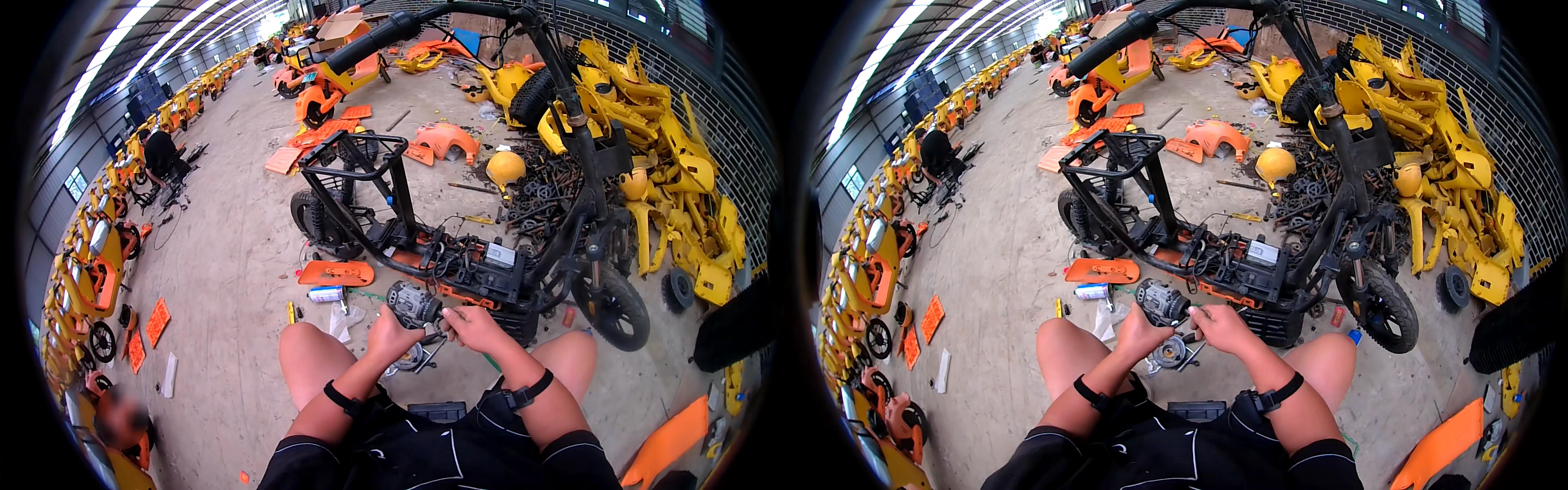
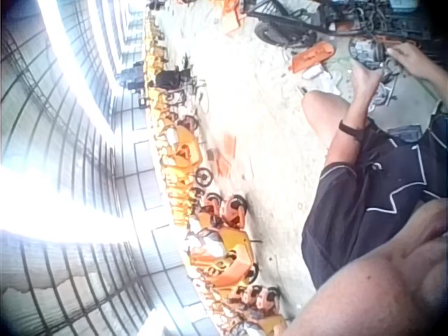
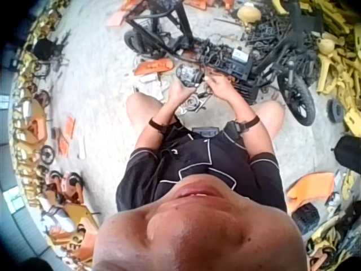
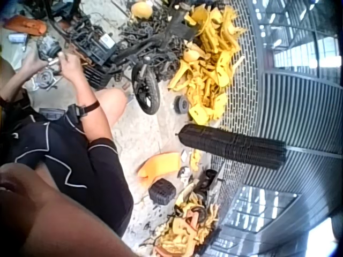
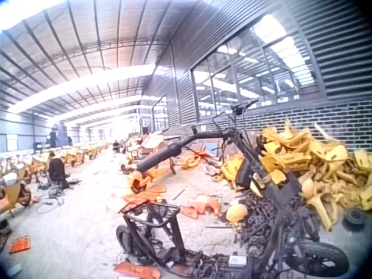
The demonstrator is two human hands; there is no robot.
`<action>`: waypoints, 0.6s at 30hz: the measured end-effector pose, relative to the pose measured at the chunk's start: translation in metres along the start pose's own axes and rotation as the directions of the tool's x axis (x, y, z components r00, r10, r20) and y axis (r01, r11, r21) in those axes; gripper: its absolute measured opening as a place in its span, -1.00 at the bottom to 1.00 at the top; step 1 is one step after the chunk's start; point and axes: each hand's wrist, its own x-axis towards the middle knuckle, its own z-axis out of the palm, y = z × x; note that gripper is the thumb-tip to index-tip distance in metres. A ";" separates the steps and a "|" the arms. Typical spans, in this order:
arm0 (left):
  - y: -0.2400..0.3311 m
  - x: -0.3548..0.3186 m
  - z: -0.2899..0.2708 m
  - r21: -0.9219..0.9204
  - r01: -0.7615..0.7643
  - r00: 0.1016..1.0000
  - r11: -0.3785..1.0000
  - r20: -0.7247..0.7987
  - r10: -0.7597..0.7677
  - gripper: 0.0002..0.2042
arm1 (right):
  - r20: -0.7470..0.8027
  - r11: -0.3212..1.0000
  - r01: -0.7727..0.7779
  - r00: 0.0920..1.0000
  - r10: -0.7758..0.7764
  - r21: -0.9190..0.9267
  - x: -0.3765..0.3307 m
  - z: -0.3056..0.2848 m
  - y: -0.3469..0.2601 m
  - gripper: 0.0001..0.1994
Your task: The person connects wires to a motorcycle engine and frame by hand and secures components using a power drill.
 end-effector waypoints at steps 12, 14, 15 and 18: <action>-0.009 0.000 0.001 -0.013 -0.084 0.993 0.996 -0.079 0.082 -0.25 | 0.086 0.945 -0.044 0.996 0.017 0.323 0.003 0.012 0.004 -0.53; -0.011 0.000 0.001 -0.053 -0.087 0.993 0.995 -0.079 0.082 -0.24 | 0.111 0.954 0.002 0.993 -0.037 0.300 0.004 0.009 0.003 -0.53; -0.012 0.000 0.001 -0.082 -0.093 0.993 0.992 -0.076 0.087 -0.24 | 0.146 0.947 0.010 0.988 -0.059 0.320 0.003 0.007 0.001 -0.52; -0.011 0.000 -0.001 -0.169 -0.066 0.998 0.983 0.003 0.068 -0.21 | 0.226 0.929 0.027 0.967 -0.118 0.370 0.003 0.001 -0.001 -0.50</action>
